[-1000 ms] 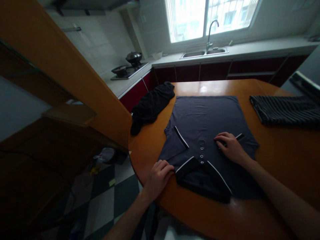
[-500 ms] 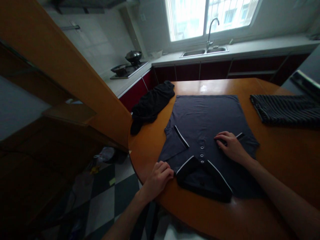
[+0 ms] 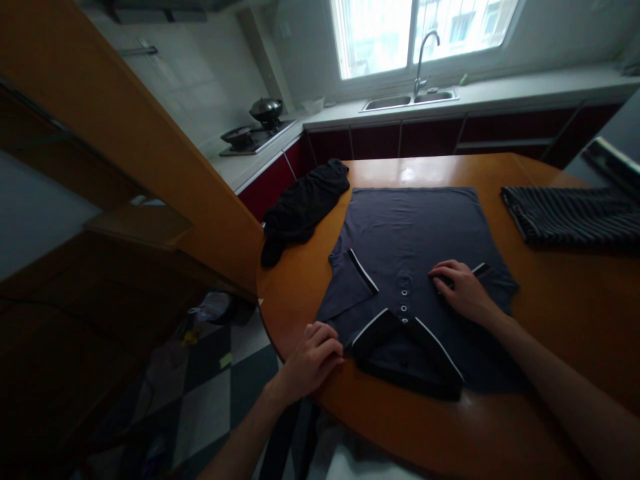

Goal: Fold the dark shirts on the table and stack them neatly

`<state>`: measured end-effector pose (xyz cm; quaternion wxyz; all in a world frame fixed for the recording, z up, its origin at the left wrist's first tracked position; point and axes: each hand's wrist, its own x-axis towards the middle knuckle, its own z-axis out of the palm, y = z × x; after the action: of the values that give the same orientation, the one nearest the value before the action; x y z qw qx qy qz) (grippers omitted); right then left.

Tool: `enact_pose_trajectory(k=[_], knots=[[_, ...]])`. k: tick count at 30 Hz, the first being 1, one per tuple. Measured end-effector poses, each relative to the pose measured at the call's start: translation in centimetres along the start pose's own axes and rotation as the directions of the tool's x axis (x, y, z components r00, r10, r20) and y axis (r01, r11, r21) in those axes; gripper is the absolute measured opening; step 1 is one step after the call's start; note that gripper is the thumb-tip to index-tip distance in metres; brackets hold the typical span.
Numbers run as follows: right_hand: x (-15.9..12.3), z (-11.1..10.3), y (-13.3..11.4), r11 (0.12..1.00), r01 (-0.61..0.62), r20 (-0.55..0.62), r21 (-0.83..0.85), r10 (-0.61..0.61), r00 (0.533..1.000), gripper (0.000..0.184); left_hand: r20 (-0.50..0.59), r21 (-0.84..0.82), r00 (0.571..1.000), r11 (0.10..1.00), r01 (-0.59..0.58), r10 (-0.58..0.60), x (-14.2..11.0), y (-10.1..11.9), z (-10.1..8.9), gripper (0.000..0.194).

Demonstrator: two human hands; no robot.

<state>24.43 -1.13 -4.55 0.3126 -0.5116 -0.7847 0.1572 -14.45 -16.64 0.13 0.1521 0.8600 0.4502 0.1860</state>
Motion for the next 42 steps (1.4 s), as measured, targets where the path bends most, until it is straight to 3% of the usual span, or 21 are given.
enact_pose_trajectory(k=[4,10,13,15,17,20,23,28,32,35,39,42], knots=[[0.1,0.1,0.2,1.000,0.004,0.000,-0.001,-0.004,1.000,0.021,-0.049,-0.011,0.999,1.000,0.006,-0.007,0.3,0.5,0.8,0.018],[-0.2,-2.1,-2.0,0.999,0.044,0.005,0.032,-0.044,0.999,0.021,-0.083,0.024,0.996,1.000,0.013,-0.011,0.8,1.0,1.5,0.011],[-2.3,-4.4,-4.7,0.997,0.063,0.148,0.053,-0.071,0.986,0.017,-0.083,-0.004,0.996,1.000,0.027,-0.028,0.7,1.3,1.6,0.028],[-4.6,-5.6,-6.7,0.994,0.064,0.336,0.093,-0.092,0.937,0.014,-0.066,-0.017,0.998,1.000,0.011,-0.012,0.7,1.5,1.8,0.035],[-7.2,-6.4,-8.3,0.994,0.043,0.507,0.104,-0.091,0.857,0.006,-0.057,-0.023,0.998,0.999,-0.024,0.022,0.8,1.6,2.0,0.036],[-10.5,-6.5,-9.7,0.999,0.000,0.615,0.033,-0.020,0.788,0.017,-0.091,-0.013,0.993,0.997,-0.078,0.076,1.0,1.6,2.3,0.032],[-12.1,-6.2,-9.8,0.999,0.013,0.593,-0.029,0.007,0.805,0.028,-0.139,-0.003,0.983,0.992,-0.123,0.121,1.2,1.5,2.4,0.023],[-12.4,-5.5,-9.3,0.992,0.122,0.516,-0.039,-0.085,0.853,0.023,-0.112,-0.005,0.986,0.992,-0.124,0.122,0.6,1.1,1.7,0.023],[-12.5,-5.5,-9.1,0.990,0.133,0.520,-0.039,-0.094,0.849,0.026,-0.255,0.021,0.966,0.999,-0.031,0.035,-0.3,0.4,1.0,0.014],[-12.4,-6.1,-9.2,0.991,0.125,0.543,-0.040,-0.083,0.836,0.023,-0.278,0.071,0.961,0.997,0.039,-0.018,-0.8,-0.4,0.5,0.009],[-11.3,-6.8,-10.9,0.989,0.148,0.510,-0.002,-0.126,0.851,0.024,-0.261,0.135,0.965,0.988,0.069,-0.032,-1.1,-1.6,0.0,0.014],[-9.7,-6.0,-13.7,0.971,0.235,0.441,0.049,-0.232,0.867,0.032,-0.218,0.161,0.976,0.986,0.052,-0.016,-1.2,-2.4,-0.1,0.013]])
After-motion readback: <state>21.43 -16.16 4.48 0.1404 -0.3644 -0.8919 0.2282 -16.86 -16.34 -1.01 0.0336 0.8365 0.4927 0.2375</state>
